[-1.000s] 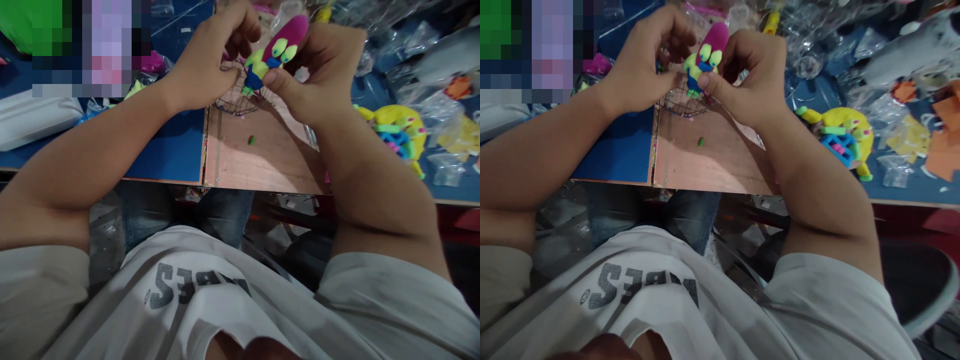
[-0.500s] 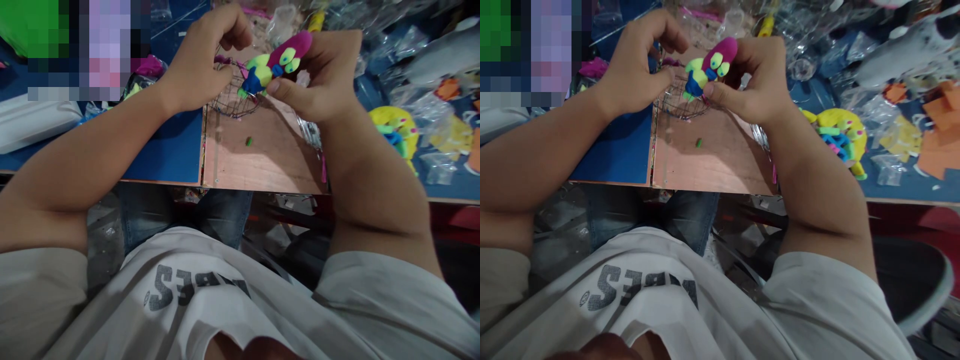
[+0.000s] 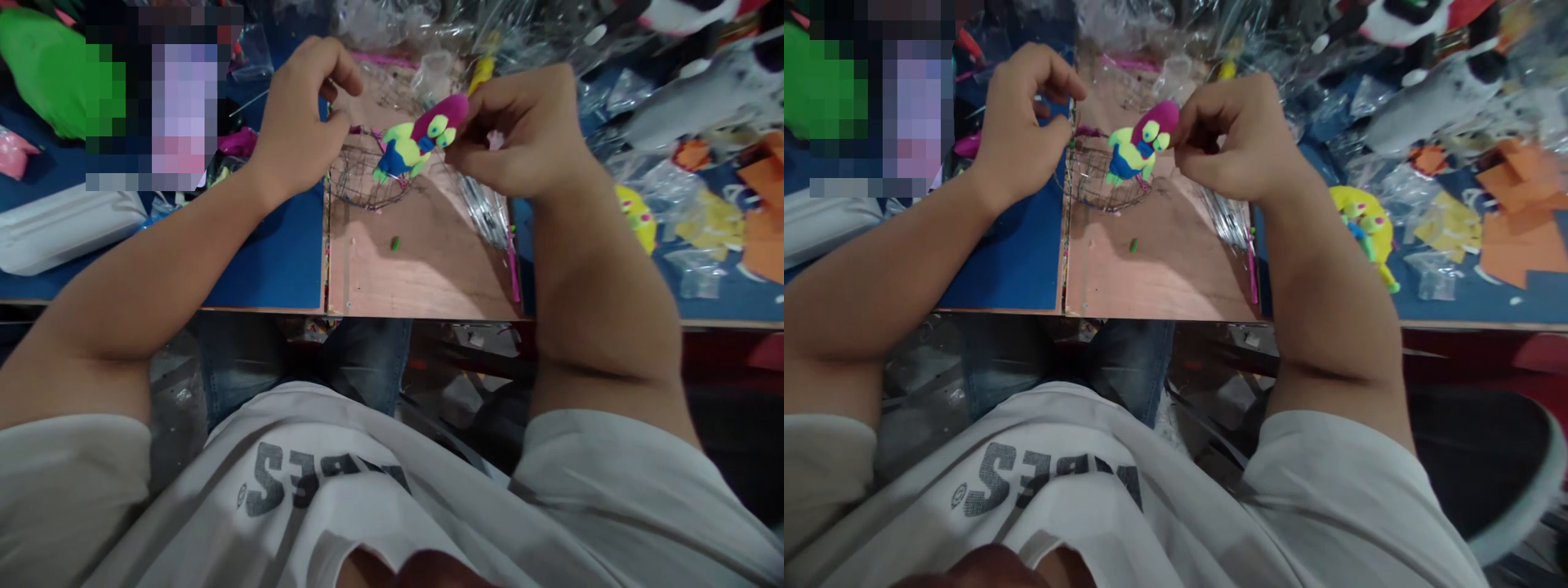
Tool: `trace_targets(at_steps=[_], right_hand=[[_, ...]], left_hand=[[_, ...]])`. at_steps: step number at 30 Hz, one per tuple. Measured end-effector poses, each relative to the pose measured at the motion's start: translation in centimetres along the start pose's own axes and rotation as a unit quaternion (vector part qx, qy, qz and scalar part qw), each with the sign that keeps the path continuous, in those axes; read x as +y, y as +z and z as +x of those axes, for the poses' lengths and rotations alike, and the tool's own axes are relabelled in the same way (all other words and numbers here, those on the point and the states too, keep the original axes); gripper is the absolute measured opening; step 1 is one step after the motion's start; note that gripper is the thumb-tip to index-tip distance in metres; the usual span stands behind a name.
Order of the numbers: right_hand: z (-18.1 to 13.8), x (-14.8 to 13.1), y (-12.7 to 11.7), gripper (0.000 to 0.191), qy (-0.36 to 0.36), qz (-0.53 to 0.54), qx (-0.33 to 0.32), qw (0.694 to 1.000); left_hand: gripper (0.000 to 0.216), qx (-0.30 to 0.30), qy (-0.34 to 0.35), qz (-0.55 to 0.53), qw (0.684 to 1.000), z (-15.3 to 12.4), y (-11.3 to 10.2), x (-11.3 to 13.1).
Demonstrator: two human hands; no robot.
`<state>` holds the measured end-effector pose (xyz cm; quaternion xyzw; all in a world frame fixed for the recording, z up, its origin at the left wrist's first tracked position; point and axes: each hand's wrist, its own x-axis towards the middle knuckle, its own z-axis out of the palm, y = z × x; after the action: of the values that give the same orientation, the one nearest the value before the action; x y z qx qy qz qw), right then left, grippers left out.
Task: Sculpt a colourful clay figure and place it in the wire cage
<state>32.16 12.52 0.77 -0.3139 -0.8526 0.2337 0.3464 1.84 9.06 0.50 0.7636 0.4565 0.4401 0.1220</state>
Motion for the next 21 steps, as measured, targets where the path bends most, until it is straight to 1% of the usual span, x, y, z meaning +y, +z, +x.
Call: trace_targets(at_steps=[2,4,8,12,14,15,16,17,19,21], right_hand=[[0.4,0.7,0.3,0.012,-0.011,0.01,0.037,0.999],[0.7,1.1,0.5,0.016,-0.013,0.005,0.063,0.998],[1.0,0.8,0.7,0.022,0.006,-0.006,0.105,0.994],[1.2,0.3,0.9,0.015,0.036,0.008,0.162,0.986],[1.3,0.2,0.9,0.009,0.031,0.02,0.19,0.981],[1.4,0.2,0.8,0.012,0.024,0.036,0.185,0.982],[1.4,0.1,0.7,0.022,0.014,0.059,0.166,0.984],[1.3,0.1,0.6,0.035,0.003,0.084,0.134,0.987],[1.2,0.0,0.4,0.059,-0.013,0.121,0.047,0.992],[1.1,-0.1,0.3,0.072,-0.017,0.13,-0.022,0.991]], left_hand=[[0.041,0.016,0.004,-0.015,1.0,0.0,0.0,-0.2],[0.039,0.019,0.003,-0.025,1.0,0.0,0.0,-0.2],[0.036,0.016,-0.017,-0.03,0.999,0.1,-0.1,-0.1],[0.031,0.007,-0.047,-0.025,0.999,0.1,-0.4,0.2],[0.027,-0.012,-0.052,-0.026,0.998,0.0,-0.6,0.4],[0.025,-0.02,-0.049,-0.025,0.998,-0.1,-0.6,0.5],[0.023,-0.024,-0.045,-0.022,0.998,-0.2,-0.7,0.6],[0.02,-0.026,-0.037,-0.018,0.999,-0.2,-0.7,0.8],[0.016,-0.025,-0.016,-0.011,0.999,-0.3,-0.7,1.1],[0.015,-0.042,0.005,-0.008,0.999,-0.3,-0.7,1.4]])
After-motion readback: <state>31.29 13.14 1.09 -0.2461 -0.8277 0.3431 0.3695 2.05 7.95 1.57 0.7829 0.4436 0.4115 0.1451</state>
